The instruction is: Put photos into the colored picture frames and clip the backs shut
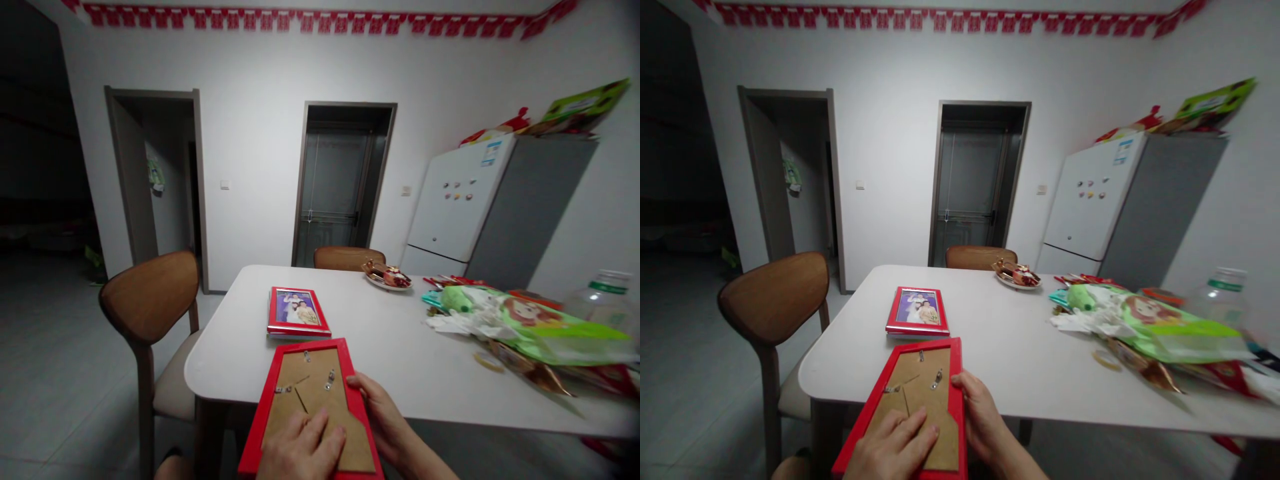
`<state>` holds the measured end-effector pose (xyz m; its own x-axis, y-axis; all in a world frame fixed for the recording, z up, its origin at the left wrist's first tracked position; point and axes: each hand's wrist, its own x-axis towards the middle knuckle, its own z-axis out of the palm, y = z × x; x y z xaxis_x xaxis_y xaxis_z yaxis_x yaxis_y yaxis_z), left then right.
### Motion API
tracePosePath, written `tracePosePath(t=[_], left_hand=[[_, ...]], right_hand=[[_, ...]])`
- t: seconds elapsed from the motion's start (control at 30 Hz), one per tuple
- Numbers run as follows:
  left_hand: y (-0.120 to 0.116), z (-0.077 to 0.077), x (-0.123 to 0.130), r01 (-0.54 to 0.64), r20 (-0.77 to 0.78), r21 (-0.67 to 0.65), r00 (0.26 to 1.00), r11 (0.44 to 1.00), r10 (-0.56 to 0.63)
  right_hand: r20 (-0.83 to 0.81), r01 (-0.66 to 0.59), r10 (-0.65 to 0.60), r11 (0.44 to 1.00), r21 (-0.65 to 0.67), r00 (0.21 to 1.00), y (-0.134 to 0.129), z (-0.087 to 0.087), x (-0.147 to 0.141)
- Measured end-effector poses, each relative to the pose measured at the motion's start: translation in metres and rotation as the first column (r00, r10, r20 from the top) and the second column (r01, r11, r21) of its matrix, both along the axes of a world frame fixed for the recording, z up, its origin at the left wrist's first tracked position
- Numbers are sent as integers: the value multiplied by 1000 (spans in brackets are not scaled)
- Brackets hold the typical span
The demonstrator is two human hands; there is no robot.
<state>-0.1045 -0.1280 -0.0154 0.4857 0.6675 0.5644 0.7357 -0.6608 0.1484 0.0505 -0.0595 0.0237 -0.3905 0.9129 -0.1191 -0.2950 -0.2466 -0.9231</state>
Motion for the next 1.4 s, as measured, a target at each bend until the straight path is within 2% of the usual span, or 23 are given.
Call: tracePosePath(t=[0.1, 0.2, 0.27, 0.37, 0.5, 0.6, 0.7, 0.8, 0.9, 0.97, 1.03, 1.17, 1.23, 1.33, 1.4], left_hand=[[10, -1, 10, -63, -49, -40, 997, 997, 61], [18, -1, 21, -115, -128, -107, 987, 988, 101], [21, -2, 27, -141, -171, -138, 978, 980, 116], [26, -5, 33, -171, -179, -153, 973, 973, 142], [34, -12, 34, -214, -196, -151, 963, 965, 183], [41, -13, 34, -232, -210, -161, 958, 959, 197], [43, -10, 26, -211, -188, -216, 967, 953, 171], [42, -6, 5, -160, -110, -296, 985, 942, 133], [40, -8, -24, -233, -18, -357, 970, 905, 243], [39, -12, -39, -245, 49, -403, 956, 882, 288], [39, -16, -48, -197, 128, -432, 953, 880, 276], [38, -22, -49, -161, 220, -446, 934, 881, 282], [36, -23, -48, -167, 243, -438, 924, 883, 296], [34, -22, -45, -167, 272, -401, 917, 901, 291], [34, -21, -44, -170, 273, -389, 917, 905, 290]], right_hand=[[85, 2, -7, 998, 60, 996, 22, -18, 1], [300, 25, -95, 973, 229, 949, 46, -33, 1], [476, 37, -234, 921, 387, 848, 59, -41, 2], [644, -22, -434, 819, 574, 630, 72, -48, 4], [715, -156, -569, 728, 668, 407, 78, -57, 3], [716, -220, -621, 686, 693, 318, 83, -62, 0], [707, -262, -640, 657, 707, 301, 88, -63, -3], [739, -361, -590, 645, 674, 325, 93, -62, -4], [767, -436, -546, 632, 641, 337, 94, -58, -4], [764, -446, -560, 622, 644, 321, 93, -55, -4], [760, -460, -581, 612, 643, 291, 91, -52, -6], [735, -465, -639, 593, 658, 225, 84, -46, -18], [718, -476, -634, 556, 682, 287, 79, -45, -32], [738, -557, -524, 492, 669, 424, 74, -46, -59], [760, -590, -481, 484, 646, 438, 74, -46, -75]])
